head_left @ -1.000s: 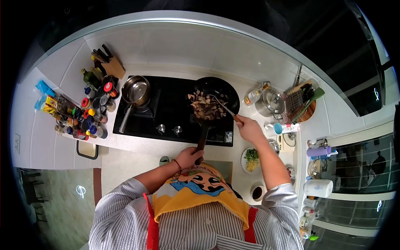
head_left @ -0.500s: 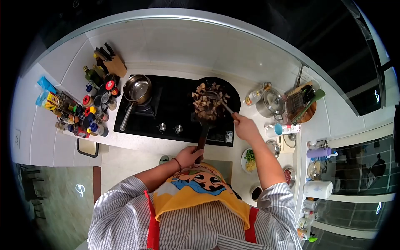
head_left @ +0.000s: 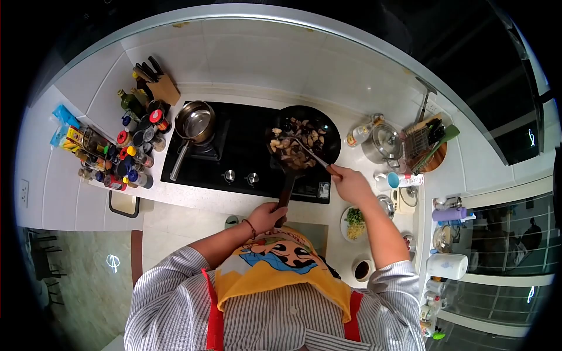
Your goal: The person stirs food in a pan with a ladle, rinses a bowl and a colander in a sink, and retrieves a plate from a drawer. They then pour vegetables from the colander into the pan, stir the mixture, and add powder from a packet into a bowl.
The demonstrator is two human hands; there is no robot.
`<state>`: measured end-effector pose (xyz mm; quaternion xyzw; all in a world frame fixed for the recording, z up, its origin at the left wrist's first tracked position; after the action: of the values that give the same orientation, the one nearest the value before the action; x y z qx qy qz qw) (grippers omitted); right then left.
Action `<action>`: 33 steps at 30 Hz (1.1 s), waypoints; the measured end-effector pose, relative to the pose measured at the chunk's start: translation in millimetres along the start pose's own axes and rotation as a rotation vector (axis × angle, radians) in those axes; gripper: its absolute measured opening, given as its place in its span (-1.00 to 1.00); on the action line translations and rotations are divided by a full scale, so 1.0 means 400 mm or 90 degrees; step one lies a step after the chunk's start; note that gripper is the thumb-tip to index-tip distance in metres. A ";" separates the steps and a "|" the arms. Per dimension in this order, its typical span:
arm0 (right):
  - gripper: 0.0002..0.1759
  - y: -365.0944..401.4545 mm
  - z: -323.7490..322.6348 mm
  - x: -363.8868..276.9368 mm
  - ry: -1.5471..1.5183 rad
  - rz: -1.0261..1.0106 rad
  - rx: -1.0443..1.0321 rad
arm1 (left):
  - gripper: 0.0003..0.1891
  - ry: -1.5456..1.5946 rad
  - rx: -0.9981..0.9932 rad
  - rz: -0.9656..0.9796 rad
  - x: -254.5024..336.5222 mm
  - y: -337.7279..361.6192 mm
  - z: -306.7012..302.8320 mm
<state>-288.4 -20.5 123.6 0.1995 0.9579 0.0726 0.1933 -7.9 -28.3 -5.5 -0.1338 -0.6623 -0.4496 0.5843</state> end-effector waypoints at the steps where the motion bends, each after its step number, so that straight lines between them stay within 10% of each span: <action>1: -0.57 0.022 -0.039 -0.009 0.051 0.009 -0.025 | -0.62 0.000 -0.001 -0.001 0.001 0.001 0.002; 8: -0.59 0.159 -0.268 -0.044 0.235 -0.007 -0.028 | -0.63 -0.021 0.012 -0.001 0.025 0.012 0.007; 19: -0.59 0.034 0.038 0.041 -0.025 0.036 0.062 | -0.62 0.004 0.001 -0.028 0.003 0.001 0.008; 33: -0.60 0.059 0.016 0.058 -0.052 -0.013 0.040 | -0.62 0.026 -0.003 -0.017 0.006 0.006 0.008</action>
<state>-296.9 10.8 114.9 0.1985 0.9530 0.0325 0.2266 -9.2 -25.4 -2.0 -0.1171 -0.6506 -0.4618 0.5914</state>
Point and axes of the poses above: each hand's wrist, its own y-axis away from the middle knuckle, its own z-axis out of the palm, x = y × z, the point moved 4 cm from there along -y, towards the middle knuckle, and after that the axes turned 6 degrees about z, right-handed, at the moved point
